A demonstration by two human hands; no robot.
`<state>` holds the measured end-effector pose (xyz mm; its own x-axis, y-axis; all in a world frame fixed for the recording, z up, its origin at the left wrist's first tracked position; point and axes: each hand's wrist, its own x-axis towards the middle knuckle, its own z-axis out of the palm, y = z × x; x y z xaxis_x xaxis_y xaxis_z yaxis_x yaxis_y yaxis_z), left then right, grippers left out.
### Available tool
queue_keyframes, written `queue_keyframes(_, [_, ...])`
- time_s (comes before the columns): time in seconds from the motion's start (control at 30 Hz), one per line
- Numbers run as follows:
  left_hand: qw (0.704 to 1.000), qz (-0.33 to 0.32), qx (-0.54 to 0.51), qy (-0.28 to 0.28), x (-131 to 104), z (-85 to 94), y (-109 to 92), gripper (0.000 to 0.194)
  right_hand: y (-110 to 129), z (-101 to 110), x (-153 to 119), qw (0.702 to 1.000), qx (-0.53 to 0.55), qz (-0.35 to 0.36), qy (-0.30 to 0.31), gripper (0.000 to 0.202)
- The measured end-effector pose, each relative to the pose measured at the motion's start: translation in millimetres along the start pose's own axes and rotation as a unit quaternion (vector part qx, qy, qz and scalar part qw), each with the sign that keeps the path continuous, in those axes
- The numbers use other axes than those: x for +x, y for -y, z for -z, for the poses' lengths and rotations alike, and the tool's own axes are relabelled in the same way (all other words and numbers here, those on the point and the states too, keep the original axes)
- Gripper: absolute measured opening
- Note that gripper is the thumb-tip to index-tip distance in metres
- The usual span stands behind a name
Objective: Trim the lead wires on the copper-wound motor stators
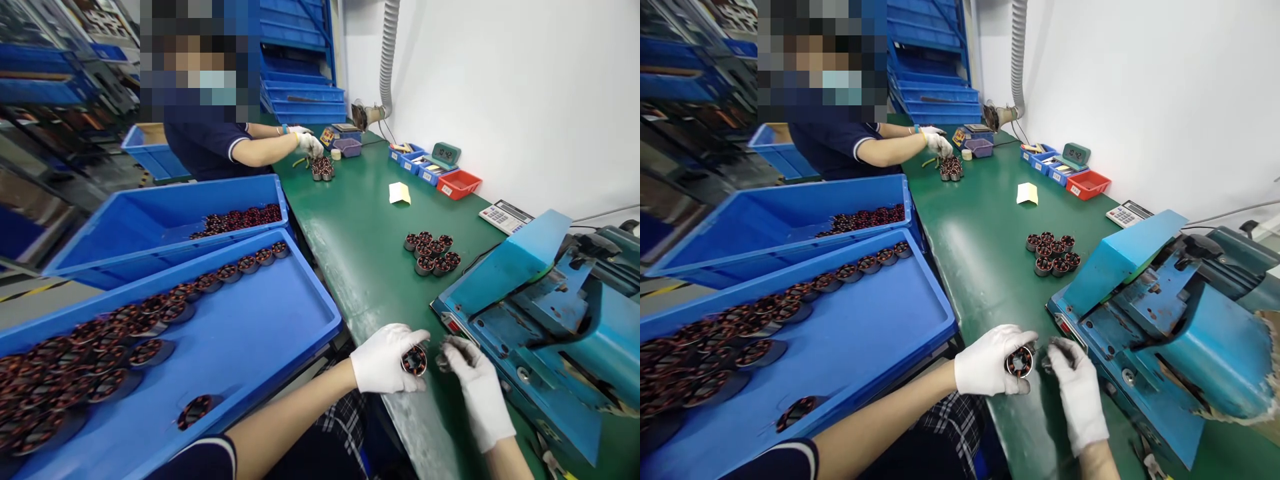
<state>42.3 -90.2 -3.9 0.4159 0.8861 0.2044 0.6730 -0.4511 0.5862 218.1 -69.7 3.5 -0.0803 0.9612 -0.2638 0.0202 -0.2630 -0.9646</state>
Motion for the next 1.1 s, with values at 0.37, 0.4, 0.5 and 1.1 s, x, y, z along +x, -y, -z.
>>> queue_keyframes(0.37, [1.000,0.022,-0.015,-0.002,0,-6.5,1,0.082,-24,-17,-9,0.996,-0.083,0.039,-0.025,0.027])
queue_keyframes(0.4, [1.000,0.026,-0.016,-0.004,1,-6.6,0,0.082,-26,-14,-10,0.998,-0.047,0.025,-0.037,0.030])
queue_keyframes(0.5, [1.000,0.023,-0.013,-0.008,1,-5.7,0,0.084,-28,-9,-11,0.996,0.034,0.005,-0.082,0.037])
queue_keyframes(1.1, [0.999,0.001,-0.038,-0.030,0,-2.2,2,0.089,-12,6,-17,0.996,-0.051,0.047,-0.063,0.039])
